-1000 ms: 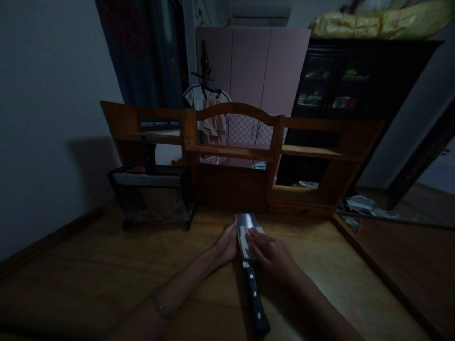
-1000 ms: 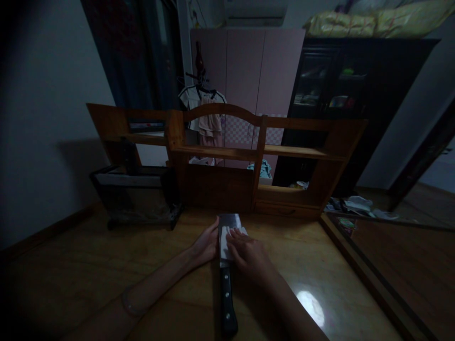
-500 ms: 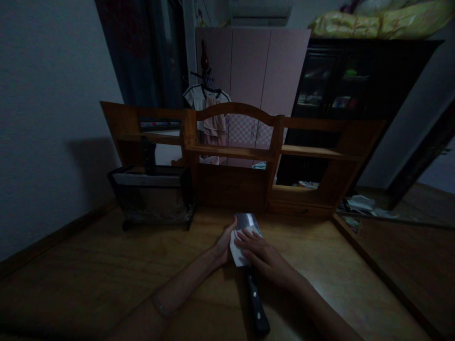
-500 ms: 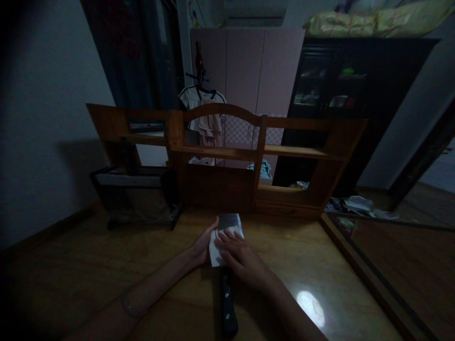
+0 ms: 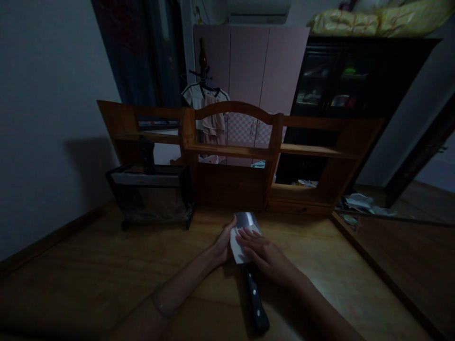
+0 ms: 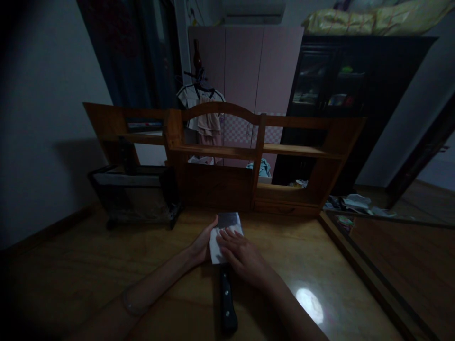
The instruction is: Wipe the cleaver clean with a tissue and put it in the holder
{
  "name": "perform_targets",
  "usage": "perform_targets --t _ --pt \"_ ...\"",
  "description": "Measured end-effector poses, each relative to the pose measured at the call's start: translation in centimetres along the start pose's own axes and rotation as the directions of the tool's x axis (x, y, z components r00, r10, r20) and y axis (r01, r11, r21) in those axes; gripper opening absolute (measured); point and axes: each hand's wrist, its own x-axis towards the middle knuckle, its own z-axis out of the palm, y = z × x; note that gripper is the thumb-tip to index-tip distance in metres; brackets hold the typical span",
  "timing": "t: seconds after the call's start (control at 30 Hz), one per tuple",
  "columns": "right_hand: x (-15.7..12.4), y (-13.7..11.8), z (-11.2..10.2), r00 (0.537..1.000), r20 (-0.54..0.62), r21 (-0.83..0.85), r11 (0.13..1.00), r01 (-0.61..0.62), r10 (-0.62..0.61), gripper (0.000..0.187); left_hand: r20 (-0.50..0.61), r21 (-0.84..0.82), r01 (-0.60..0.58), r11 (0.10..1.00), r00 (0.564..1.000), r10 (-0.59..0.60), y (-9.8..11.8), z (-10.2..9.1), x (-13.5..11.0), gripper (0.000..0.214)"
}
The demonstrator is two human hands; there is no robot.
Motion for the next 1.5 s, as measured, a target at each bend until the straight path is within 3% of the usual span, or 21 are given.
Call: perform_targets --t 0.2,0.3,0.47,0.63,0.7,0.8,0.93,1.03,1.2,1.5 --pt "-0.4 1.2 -0.6 0.982 -0.013 0.234 0.956 -0.178 0.186 0.043 0.054 0.013 -0.072 0.997 0.996 0.071 0.0 0.4 -0.3 0.063" --pt "-0.5 1.1 -0.6 0.988 -0.044 0.171 0.976 -0.138 0.147 0.041 0.048 0.011 -0.063 0.998 0.997 0.063 0.1 0.7 -0.3 0.069" --pt "-0.2 -0.1 -0.2 0.998 0.019 0.171 0.983 -0.061 0.059 0.041 -0.032 0.037 -0.008 0.999 0.999 0.01 0.1 0.1 -0.2 0.073" --pt "-0.5 1.3 -0.9 0.973 -0.02 0.307 0.927 -0.214 0.231 0.051 0.02 0.042 -0.073 0.996 0.997 0.072 0.2 0.6 -0.3 0.066" --pt "-0.7 2.0 -1.2 0.948 -0.098 0.287 0.92 -0.266 0.304 0.053 0.039 0.037 -0.083 0.996 0.996 0.081 0.2 1.1 -0.4 0.068" --pt "-0.6 2.3 -0.9 0.953 -0.17 0.198 0.956 -0.217 0.251 0.046 0.065 0.026 -0.079 0.997 0.995 0.077 0.3 1.3 -0.5 0.069" --pt "-0.1 1.6 0.5 0.993 -0.083 0.03 0.996 -0.084 0.086 0.044 0.011 0.025 -0.067 0.997 0.998 0.067 0.1 0.8 -0.4 0.07" --pt "0.2 0.9 1.2 0.999 -0.001 -0.01 0.999 -0.035 0.035 0.048 -0.059 0.067 -0.016 0.998 0.998 0.02 0.1 0.5 -0.4 0.073" --pt "0.1 0.4 1.1 0.997 0.044 -0.045 0.997 -0.059 0.061 0.045 -0.112 0.103 0.011 0.995 0.994 0.001 0.2 0.8 -0.7 0.072" --pt "0.0 0.4 1.3 0.997 0.018 -0.153 0.986 -0.069 0.073 0.045 -0.123 0.072 0.005 0.997 0.992 0.004 0.2 0.7 -0.7 0.071"
